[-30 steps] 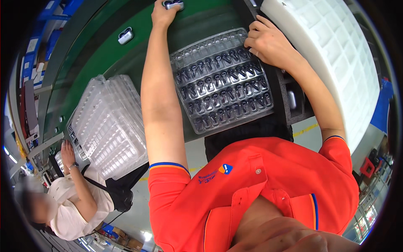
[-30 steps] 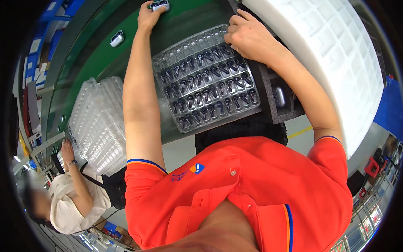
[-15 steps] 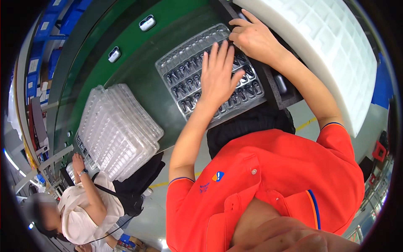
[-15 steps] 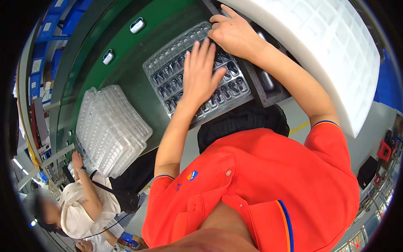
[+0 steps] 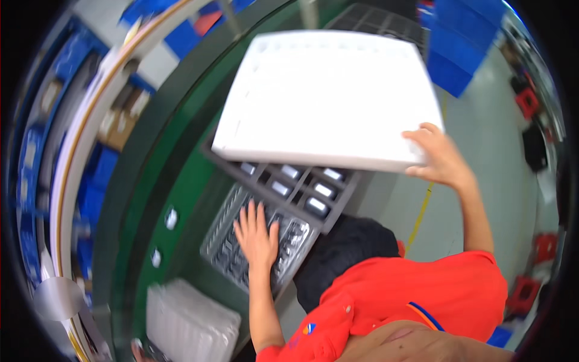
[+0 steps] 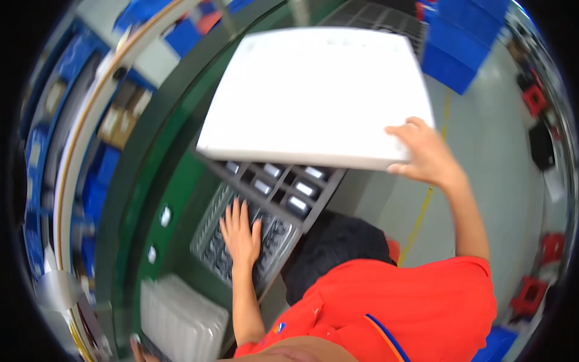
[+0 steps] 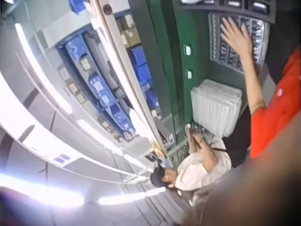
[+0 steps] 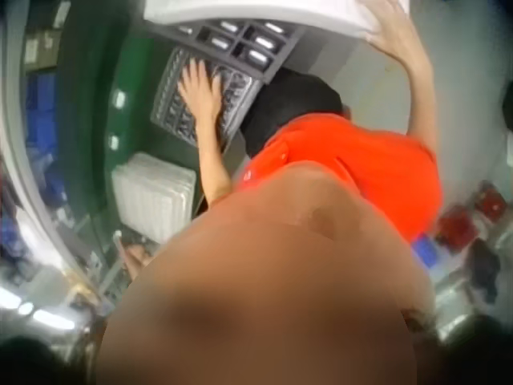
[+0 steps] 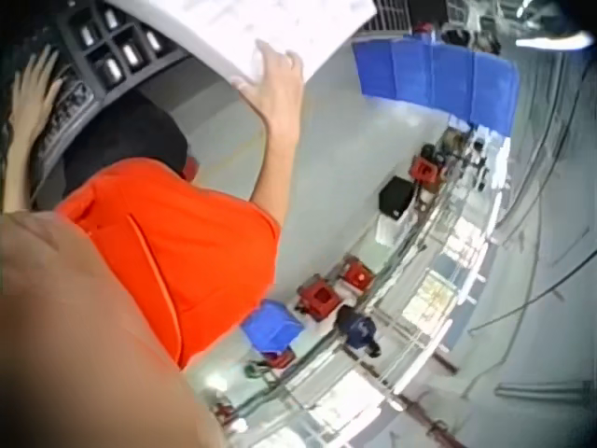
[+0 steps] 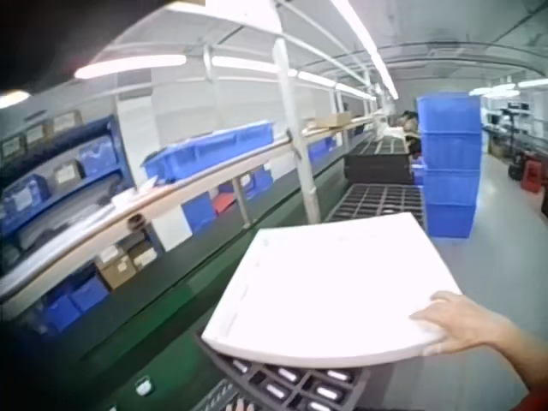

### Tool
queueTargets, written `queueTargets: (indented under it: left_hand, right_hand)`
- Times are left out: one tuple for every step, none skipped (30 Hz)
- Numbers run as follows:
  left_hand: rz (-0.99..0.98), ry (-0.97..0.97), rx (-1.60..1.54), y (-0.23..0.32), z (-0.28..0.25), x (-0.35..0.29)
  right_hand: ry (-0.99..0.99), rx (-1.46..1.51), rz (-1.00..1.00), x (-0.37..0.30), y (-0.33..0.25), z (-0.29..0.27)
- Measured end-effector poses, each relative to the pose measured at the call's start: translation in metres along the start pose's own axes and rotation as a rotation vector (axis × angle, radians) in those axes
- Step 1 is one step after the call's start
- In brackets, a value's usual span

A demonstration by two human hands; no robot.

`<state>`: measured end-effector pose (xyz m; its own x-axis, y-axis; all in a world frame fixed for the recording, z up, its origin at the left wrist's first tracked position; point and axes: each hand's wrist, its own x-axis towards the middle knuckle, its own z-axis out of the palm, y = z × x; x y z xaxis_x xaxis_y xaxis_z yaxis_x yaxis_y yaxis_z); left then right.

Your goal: Placing small electronic components into plastic organizer trays on an assembly line.

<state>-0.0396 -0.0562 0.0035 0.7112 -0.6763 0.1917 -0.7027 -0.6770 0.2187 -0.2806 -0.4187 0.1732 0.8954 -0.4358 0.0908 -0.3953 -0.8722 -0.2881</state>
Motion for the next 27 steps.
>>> queueTargets:
  left_hand:
    - [-0.004, -0.014, 0.006, 0.001, -0.004, -0.002]
    - [0.002, -0.023, 0.005, 0.003, -0.004, -0.001]
    - [-0.007, -0.037, 0.01, 0.003, -0.004, -0.003]
    - [0.007, -0.049, 0.004, 0.003, -0.004, -0.003]
    - [0.015, -0.064, -0.001, 0.004, -0.003, -0.003]
    - [0.006, -0.077, -0.012, 0.001, 0.0, -0.004]
    - [0.022, -0.072, -0.002, -0.002, 0.001, -0.003]
    - [0.008, -0.064, -0.02, -0.005, 0.003, -0.003]
    - [-0.016, -0.059, -0.042, -0.003, 0.001, -0.004]
    - [-0.026, -0.043, -0.046, 0.003, -0.007, -0.004]
    - [-0.045, -0.049, -0.035, 0.006, -0.011, -0.004]
    - [-0.045, 0.013, -0.049, 0.008, -0.017, -0.006]
    - [-0.05, 0.068, -0.061, 0.009, -0.022, -0.01]
    - [-0.027, 0.132, -0.102, 0.016, -0.024, -0.006]
    - [-0.016, 0.165, -0.171, 0.027, -0.029, 0.0]
    - [-0.009, 0.199, -0.241, 0.04, -0.032, 0.009]
    - [0.023, 0.229, -0.271, 0.05, -0.034, 0.016]
    - [0.054, 0.257, -0.304, 0.063, -0.035, 0.026]
    - [0.091, 0.283, -0.329, 0.078, -0.041, 0.033]
    - [0.137, 0.305, -0.371, 0.088, -0.044, 0.039]
    - [0.181, 0.313, -0.417, 0.095, -0.042, 0.041]
    - [0.215, 0.29, -0.442, 0.1, -0.044, 0.041]
    - [0.239, 0.239, -0.455, 0.102, -0.043, 0.041]
    - [0.214, 0.198, -0.488, 0.105, -0.04, 0.039]
    - [0.176, 0.178, -0.525, 0.107, -0.038, 0.037]
    - [0.159, 0.2, -0.539, 0.104, -0.035, 0.036]
    - [0.14, 0.216, -0.559, 0.101, -0.032, 0.032]
  right_hand:
    - [0.134, -0.09, -0.071, -0.006, 0.007, 0.021]
    - [0.254, -0.187, -0.147, -0.01, 0.014, 0.037]
    - [0.196, -0.131, -0.131, -0.013, 0.017, 0.043]
    - [0.134, -0.069, -0.12, -0.016, 0.019, 0.046]
    - [0.292, -0.079, -0.196, -0.018, 0.02, 0.046]
    - [0.309, -0.076, -0.184, -0.021, 0.024, 0.042]
    - [0.366, -0.109, -0.182, -0.025, 0.03, 0.03]
    - [0.418, -0.14, -0.184, -0.028, 0.037, 0.018]
    - [0.488, -0.151, -0.179, -0.032, 0.045, 0.003]
    - [0.51, -0.174, -0.144, -0.036, 0.052, -0.013]
    - [0.527, -0.193, -0.115, -0.036, 0.06, -0.026]
    - [0.568, -0.203, -0.065, -0.03, 0.074, -0.032]
    - [0.599, -0.209, -0.015, -0.021, 0.092, -0.034]
    - [0.615, -0.261, 0.034, -0.01, 0.12, -0.035]
    - [0.623, -0.313, 0.079, 0.005, 0.151, -0.034]
    - [0.615, -0.326, 0.158, 0.025, 0.179, -0.03]
    - [0.605, -0.342, 0.234, 0.05, 0.205, -0.022]
    - [0.597, -0.387, 0.251, 0.077, 0.236, -0.012]
    - [0.585, -0.427, 0.259, 0.106, 0.259, 0.002]
    - [0.567, -0.437, 0.274, 0.136, 0.269, 0.007]
    - [0.546, -0.437, 0.284, 0.166, 0.274, 0.02]
    - [0.477, -0.436, 0.319, 0.196, 0.271, 0.032]
    - [0.414, -0.444, 0.362, 0.222, 0.267, 0.042]
    - [0.375, -0.475, 0.339, 0.243, 0.277, 0.047]
    - [0.341, -0.51, 0.318, 0.258, 0.295, 0.05]
    - [0.335, -0.534, 0.276, 0.269, 0.31, 0.047]
    - [0.323, -0.562, 0.235, 0.274, 0.318, 0.046]
